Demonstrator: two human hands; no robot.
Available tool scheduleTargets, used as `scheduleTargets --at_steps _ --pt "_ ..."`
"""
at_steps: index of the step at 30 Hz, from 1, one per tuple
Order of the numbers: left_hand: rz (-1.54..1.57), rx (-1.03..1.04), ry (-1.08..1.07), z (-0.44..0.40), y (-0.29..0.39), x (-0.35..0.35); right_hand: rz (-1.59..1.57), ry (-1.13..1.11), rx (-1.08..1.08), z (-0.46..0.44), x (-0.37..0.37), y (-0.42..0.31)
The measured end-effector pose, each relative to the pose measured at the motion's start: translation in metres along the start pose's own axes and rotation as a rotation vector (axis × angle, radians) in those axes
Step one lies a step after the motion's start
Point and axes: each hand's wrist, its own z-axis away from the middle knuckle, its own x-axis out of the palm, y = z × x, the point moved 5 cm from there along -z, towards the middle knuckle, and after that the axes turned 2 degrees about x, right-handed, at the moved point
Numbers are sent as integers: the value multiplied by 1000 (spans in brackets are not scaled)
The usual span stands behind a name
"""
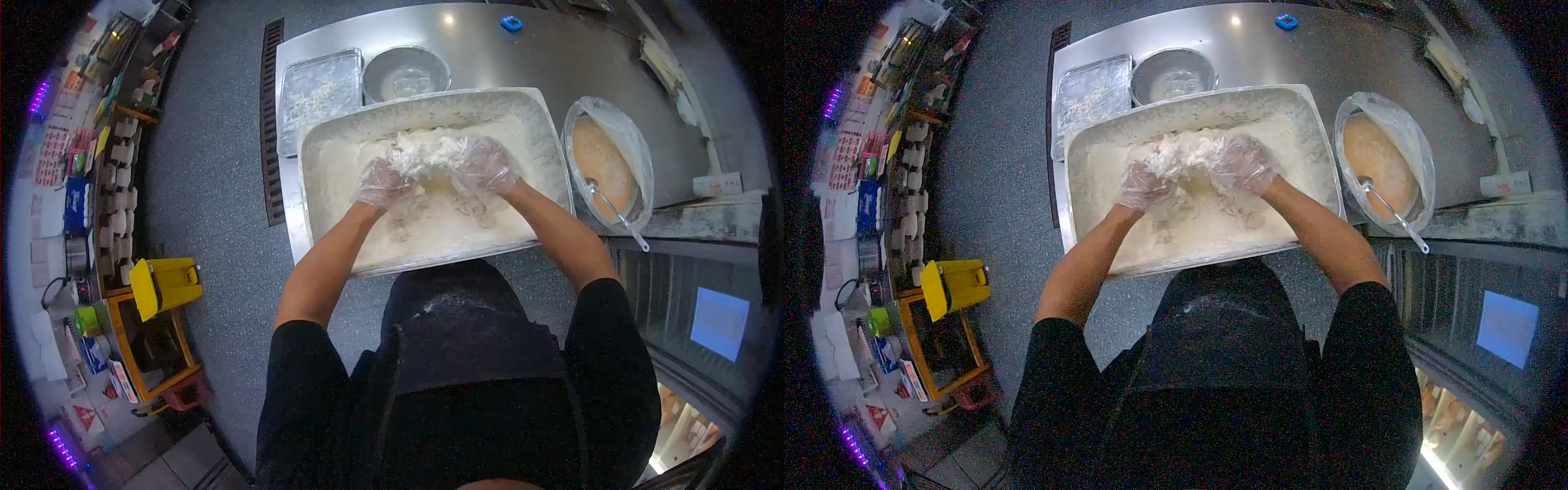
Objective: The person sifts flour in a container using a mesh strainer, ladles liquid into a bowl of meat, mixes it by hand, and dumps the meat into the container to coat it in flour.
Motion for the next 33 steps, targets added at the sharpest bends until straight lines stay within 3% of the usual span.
scheduleTargets --at_steps 2,6,8,12,14,15,17,18,20,24,26,29,30,32,33 --pt "-102 325 214 -4 1 -9 102 -48 55 0 -16 -20" --pt "-124 348 111 -11 -1 -6 168 -281 230 2 -62 -73" --pt "-53 399 124 -17 3 -8 -34 37 7 5 -79 -94" --pt "22 462 80 -7 31 -36 52 149 -125 -2 -68 -93" --pt "375 430 -47 -7 30 -33 -356 90 -32 -5 -55 -96" --pt "368 436 -50 -6 31 -33 -356 99 -31 -6 -48 -90" --pt "217 415 61 -6 30 -38 -739 108 97 -10 -32 -68" --pt "214 415 65 -6 24 -37 -738 108 92 -10 -29 -63" --pt "-9 443 -7 -1 15 -29 -599 -84 209 -4 -14 -56" --pt "-153 344 -34 0 16 -20 -335 3 80 10 -5 -51" --pt "-124 289 -123 1 4 -6 212 69 26 28 0 -50" --pt "-375 225 -291 3 18 -13 436 44 -28 44 -5 -42" --pt "-376 221 -290 1 -3 2 434 44 -32 47 -12 -37" --pt "-232 168 95 -7 -63 21 60 -75 14 49 -48 -44" --pt "-231 168 93 -3 -58 9 59 -77 16 55 -46 -32"
